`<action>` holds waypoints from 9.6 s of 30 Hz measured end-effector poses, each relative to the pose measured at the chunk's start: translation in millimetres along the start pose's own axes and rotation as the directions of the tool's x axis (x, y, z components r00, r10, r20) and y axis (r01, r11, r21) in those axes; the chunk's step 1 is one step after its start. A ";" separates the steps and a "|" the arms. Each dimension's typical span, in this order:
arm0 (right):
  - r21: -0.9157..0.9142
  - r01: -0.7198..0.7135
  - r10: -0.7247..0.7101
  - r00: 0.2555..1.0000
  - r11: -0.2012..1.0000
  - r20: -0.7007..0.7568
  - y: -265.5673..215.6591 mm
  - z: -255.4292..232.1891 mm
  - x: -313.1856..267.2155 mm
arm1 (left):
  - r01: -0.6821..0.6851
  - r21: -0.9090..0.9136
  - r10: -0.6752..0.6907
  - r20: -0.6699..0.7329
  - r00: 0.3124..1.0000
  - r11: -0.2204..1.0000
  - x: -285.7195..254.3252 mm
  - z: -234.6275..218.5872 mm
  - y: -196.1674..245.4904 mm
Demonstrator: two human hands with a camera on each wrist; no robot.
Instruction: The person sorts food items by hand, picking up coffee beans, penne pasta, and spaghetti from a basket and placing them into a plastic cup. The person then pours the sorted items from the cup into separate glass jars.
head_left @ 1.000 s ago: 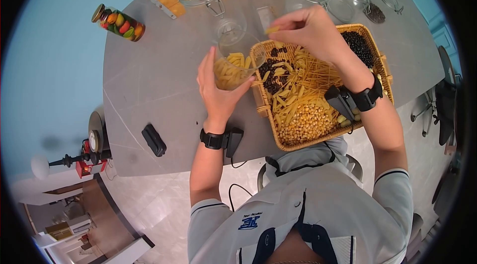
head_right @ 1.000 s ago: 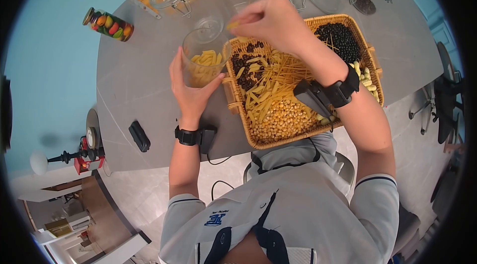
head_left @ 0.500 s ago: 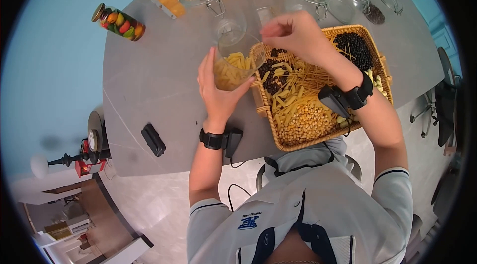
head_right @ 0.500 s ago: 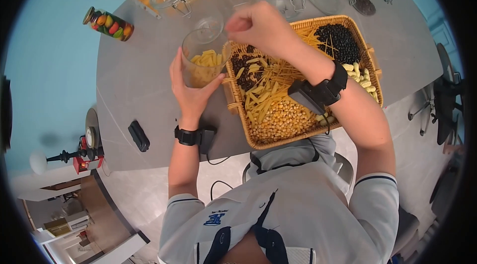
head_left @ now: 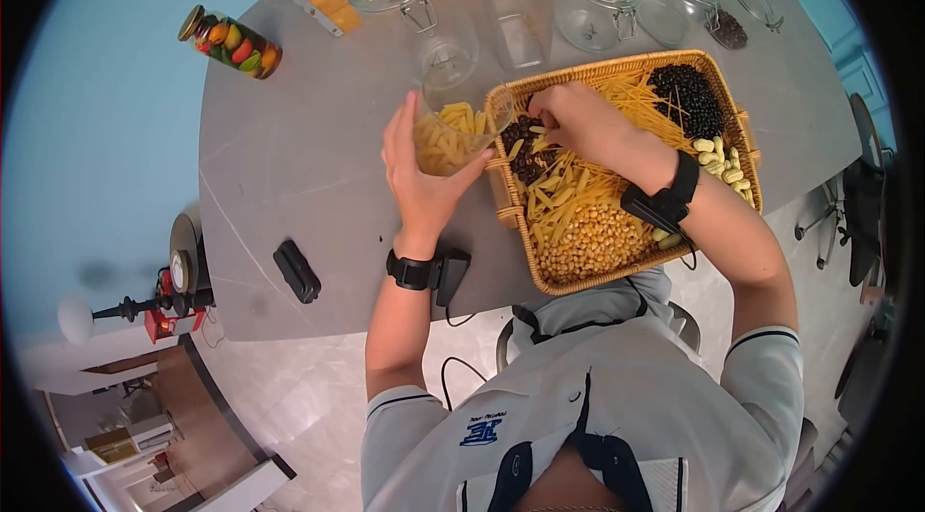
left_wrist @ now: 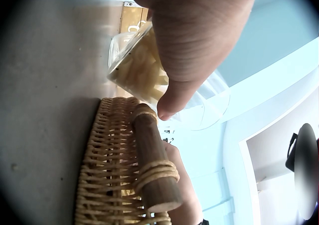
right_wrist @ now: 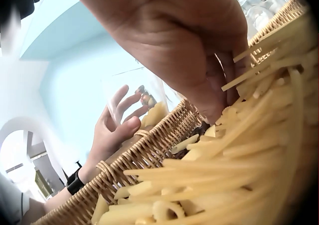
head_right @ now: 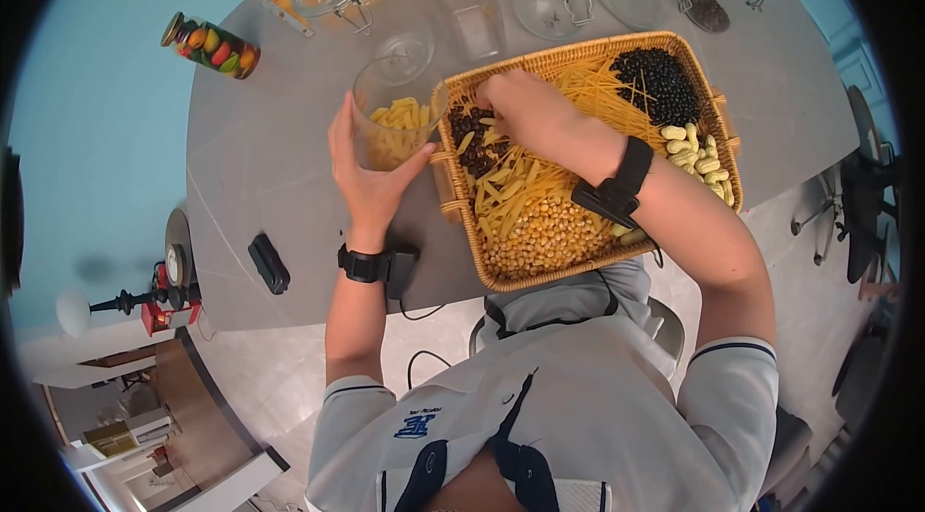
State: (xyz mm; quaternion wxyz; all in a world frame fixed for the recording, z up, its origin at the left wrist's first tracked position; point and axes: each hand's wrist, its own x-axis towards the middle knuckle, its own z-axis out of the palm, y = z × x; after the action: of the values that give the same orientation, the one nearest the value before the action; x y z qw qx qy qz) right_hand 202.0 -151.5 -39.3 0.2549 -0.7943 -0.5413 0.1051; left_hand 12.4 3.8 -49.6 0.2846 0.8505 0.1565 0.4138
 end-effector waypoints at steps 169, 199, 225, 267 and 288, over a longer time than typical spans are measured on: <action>0.397 0.033 0.033 0.987 0.917 -0.158 -45.2 -68.5 21.4 | -0.055 0.050 0.055 0.001 0.998 0.997 2.1 -2.4 1.9; -0.286 -0.010 0.069 0.978 0.958 0.197 23.2 -38.3 -3.1 | -0.024 -0.010 0.024 -0.009 1.000 1.000 -0.2 1.1 -2.7; 0.251 0.371 -0.317 0.920 0.894 -0.232 -69.3 -46.5 36.8 | -0.024 -0.006 0.024 -0.008 1.000 1.000 0.5 1.6 -1.2; 0.585 0.179 -0.071 0.977 0.791 -0.203 -92.7 -1.3 18.1 | -0.060 -0.131 0.040 -0.150 0.988 0.990 -1.0 -6.4 -7.1; -0.459 0.379 -0.549 0.772 0.803 -0.322 -94.9 -193.2 124.2 | -0.061 -0.383 0.049 -0.042 0.998 0.922 -1.8 -5.2 -11.9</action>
State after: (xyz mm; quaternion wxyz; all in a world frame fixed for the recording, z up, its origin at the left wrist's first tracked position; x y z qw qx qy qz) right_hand 259.7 -67.4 187.3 0.2349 -0.6679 -0.6612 -0.2479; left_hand 6.9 14.2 -55.4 0.4313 0.7756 0.0530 0.4578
